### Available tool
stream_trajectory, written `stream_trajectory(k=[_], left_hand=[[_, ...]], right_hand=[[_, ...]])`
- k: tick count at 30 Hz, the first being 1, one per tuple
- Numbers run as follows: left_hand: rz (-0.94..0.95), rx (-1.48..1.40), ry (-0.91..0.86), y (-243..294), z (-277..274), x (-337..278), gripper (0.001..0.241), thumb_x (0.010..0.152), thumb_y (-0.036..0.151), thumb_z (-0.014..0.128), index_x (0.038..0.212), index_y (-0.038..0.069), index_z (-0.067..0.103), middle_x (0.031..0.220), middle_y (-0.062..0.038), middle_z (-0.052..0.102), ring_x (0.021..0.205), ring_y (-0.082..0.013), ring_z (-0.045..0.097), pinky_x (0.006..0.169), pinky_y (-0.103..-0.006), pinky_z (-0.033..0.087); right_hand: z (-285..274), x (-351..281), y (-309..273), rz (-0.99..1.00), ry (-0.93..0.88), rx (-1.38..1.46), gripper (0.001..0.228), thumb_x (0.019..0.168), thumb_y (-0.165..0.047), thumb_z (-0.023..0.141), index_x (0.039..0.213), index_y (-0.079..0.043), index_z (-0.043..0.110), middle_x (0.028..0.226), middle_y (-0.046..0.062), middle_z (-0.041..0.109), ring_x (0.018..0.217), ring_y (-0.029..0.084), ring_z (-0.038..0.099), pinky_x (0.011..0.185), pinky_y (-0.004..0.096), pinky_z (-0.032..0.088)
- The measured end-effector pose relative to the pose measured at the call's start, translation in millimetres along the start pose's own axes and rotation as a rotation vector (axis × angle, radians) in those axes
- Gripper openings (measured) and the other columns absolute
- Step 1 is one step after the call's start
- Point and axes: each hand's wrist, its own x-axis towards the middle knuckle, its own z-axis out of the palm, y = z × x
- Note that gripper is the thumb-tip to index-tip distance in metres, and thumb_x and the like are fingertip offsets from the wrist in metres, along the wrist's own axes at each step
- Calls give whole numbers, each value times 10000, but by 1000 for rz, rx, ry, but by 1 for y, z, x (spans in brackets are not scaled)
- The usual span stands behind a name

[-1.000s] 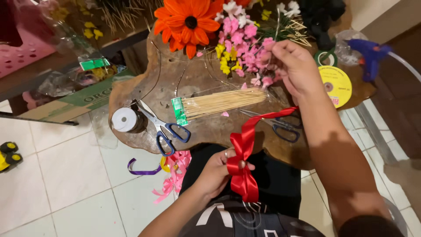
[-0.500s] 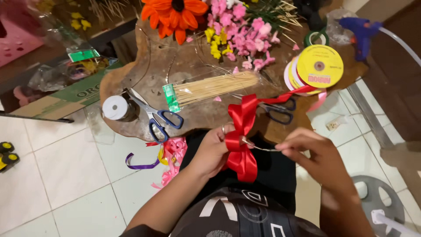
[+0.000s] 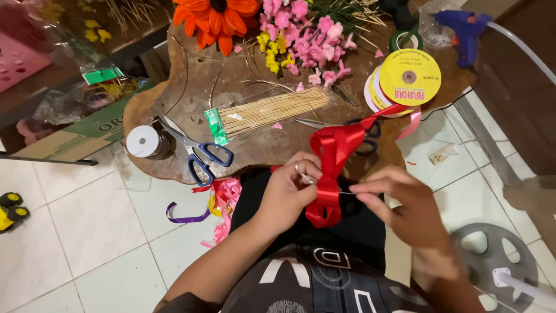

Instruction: The person ties a red ribbon into a decorative bow, using scissors to trim the ends and a thin wire to secure the center.

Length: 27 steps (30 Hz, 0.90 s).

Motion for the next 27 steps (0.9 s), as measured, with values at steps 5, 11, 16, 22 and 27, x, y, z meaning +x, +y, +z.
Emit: stream_trajectory(k=[5, 11, 16, 22, 27], left_hand=[[72, 136, 18, -5, 13, 0, 128, 712, -14, 697, 837, 12, 682, 936, -85, 607, 783, -167, 553, 727, -283, 483], [-14, 78, 17, -3, 16, -3, 64, 765, 10, 702, 825, -5, 685, 934, -65, 609, 781, -110, 555, 760, -261, 498], [-51, 91, 7, -5, 14, -4, 77, 773, 36, 752, 823, -7, 712, 937, -79, 619, 775, -103, 579, 742, -267, 520], [-48, 82, 4, -15, 13, -5, 88, 769, -6, 692, 847, -47, 687, 954, -112, 596, 827, -138, 558, 808, -285, 515], [-40, 183, 6, -16, 11, -6, 68, 775, -8, 684, 837, -33, 689, 950, -125, 608, 809, -169, 573, 768, -306, 500]], right_hand=[[15, -4, 12, 15, 84, -26, 127, 776, -147, 810, 892, -136, 759, 807, -16, 727, 687, 165, 688, 699, 282, 547], [19, 0, 5, -117, 90, -106, 91, 813, -66, 745, 898, -96, 731, 876, 49, 720, 766, 277, 693, 728, 385, 557], [21, -5, 7, -190, 114, -129, 105, 830, -16, 711, 906, -81, 744, 949, 64, 710, 816, 272, 699, 749, 373, 570], [34, -8, 7, -260, 255, -170, 118, 798, 47, 739, 884, -34, 730, 881, 85, 726, 761, 300, 712, 711, 393, 587], [36, -7, -2, -216, 261, -133, 132, 813, 55, 712, 908, -35, 732, 913, 83, 753, 782, 297, 730, 716, 386, 590]])
